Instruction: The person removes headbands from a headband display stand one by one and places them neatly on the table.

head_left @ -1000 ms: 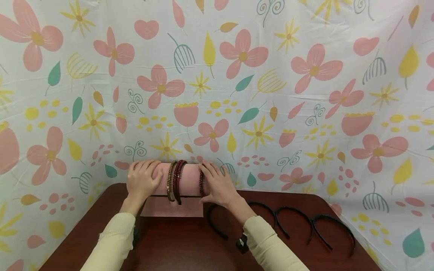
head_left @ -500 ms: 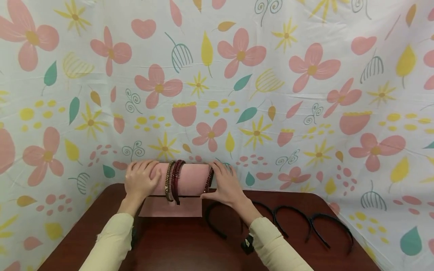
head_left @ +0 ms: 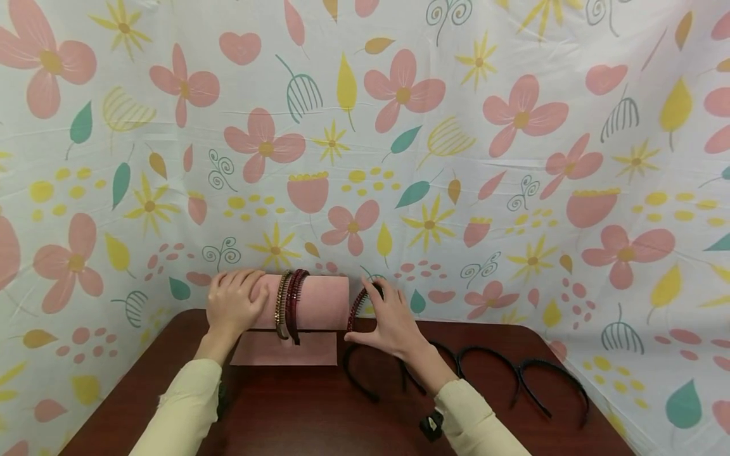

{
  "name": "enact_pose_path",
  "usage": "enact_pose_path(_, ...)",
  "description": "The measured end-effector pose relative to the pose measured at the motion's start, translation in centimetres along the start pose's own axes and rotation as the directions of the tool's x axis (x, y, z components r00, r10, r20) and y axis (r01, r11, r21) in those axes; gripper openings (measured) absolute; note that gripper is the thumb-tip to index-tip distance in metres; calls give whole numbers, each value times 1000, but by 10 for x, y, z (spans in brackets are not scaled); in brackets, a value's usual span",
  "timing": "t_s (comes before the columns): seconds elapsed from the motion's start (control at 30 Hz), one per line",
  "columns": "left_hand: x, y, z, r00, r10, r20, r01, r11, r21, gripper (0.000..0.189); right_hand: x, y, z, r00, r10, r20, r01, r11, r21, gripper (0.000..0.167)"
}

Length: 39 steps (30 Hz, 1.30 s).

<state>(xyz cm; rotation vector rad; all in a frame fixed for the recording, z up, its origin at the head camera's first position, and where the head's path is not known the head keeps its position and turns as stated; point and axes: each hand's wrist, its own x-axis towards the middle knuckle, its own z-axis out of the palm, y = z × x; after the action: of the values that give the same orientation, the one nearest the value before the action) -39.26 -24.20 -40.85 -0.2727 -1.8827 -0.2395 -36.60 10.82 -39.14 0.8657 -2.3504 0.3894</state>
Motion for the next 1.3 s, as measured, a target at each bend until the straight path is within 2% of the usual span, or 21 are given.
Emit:
enact_pose_path(0.2,0,0,0,1000,-1,7,1,1000,-3,43,-13,-2,-8,999,20,37,-21,999,27,112)
enact_pose_path(0.53,0,2,-5,1000,-3,28,3,1000,-9,45,-39,-6,-12,998,-49,30,49,999,-23,102)
enact_pose_path(0.77,0,3,-4,1000,1,12,-1,1000,-17,43,-55,-11,-13,994,21,103,-19,1000,-22,101)
enact_pose_path(1.03,0,1,-4,1000,-6,29,6,1000,-18,44,-74,-16,-13,959,119,258,-131,991,30,97)
enact_pose_path(1.13,-1,0,-3,999,-13,51,14,1000,-9,47,-81,-18,-12,950,122,288,-141,989,44,97)
enact_pose_path(1.3,0,-1,-1,999,-12,35,12,1000,-4,46,-91,-17,-12,931,116,347,-148,987,66,96)
